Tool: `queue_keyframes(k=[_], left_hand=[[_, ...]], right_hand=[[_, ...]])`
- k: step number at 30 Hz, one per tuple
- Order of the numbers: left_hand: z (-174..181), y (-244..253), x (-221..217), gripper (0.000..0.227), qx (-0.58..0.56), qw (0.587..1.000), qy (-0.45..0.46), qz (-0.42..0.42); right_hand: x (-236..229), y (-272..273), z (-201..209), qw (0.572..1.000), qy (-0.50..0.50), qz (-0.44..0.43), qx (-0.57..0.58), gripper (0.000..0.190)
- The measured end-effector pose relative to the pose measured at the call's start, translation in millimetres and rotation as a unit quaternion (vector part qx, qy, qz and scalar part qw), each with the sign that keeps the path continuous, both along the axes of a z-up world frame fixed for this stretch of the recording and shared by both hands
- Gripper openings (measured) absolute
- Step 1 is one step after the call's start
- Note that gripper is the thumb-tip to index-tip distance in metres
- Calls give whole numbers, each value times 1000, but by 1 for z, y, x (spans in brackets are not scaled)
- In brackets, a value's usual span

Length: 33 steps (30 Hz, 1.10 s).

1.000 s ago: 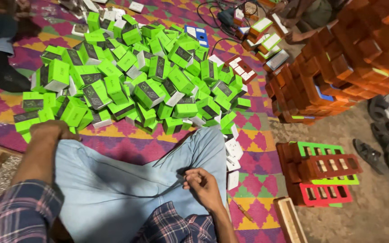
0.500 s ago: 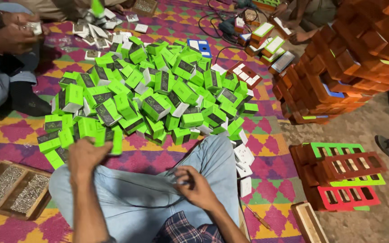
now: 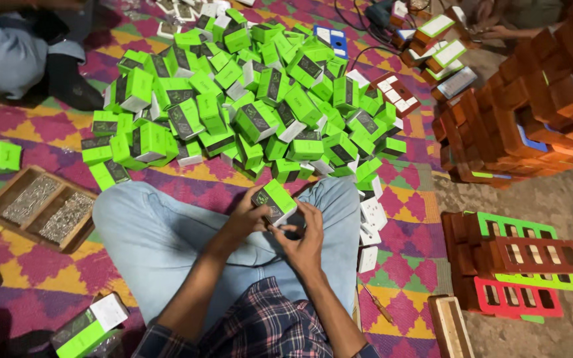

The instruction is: The person sits on the floor and repeatedly picks up small green boxes, inserts white items into them, and closes the flaps. The person handles the boxes one at a time and places the finished units into a growing pile on the floor.

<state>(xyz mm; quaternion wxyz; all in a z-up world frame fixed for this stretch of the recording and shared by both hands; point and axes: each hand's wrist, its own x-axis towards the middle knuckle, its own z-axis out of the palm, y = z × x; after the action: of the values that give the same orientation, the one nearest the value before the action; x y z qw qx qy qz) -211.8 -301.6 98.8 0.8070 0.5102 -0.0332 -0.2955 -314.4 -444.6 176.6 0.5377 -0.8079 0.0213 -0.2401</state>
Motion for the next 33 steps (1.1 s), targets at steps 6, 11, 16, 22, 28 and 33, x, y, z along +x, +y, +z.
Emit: queue_keyframes(k=[6, 11, 16, 22, 28, 33], left_hand=[[4, -5, -5, 47, 5, 994, 50, 97], [-7, -3, -4, 38, -20, 986, 25, 163], [-20, -14, -2, 37, 40, 970, -43, 236], [-24, 4, 16, 29, 107, 932, -180, 295], [-7, 22, 8, 64, 271, 783, -507, 237], [2, -5, -4, 51, -32, 993, 21, 112]], right_hand=[[3, 8, 18, 999, 46, -8, 12, 72], [2, 9, 23, 999, 36, 12, -23, 68], [15, -4, -4, 995, 79, 33, -53, 63], [9, -25, -43, 992, 110, 1, -64, 9], [-1, -11, -14, 995, 19, 46, -91, 61], [10, 3, 17, 999, 36, 35, -18, 56]])
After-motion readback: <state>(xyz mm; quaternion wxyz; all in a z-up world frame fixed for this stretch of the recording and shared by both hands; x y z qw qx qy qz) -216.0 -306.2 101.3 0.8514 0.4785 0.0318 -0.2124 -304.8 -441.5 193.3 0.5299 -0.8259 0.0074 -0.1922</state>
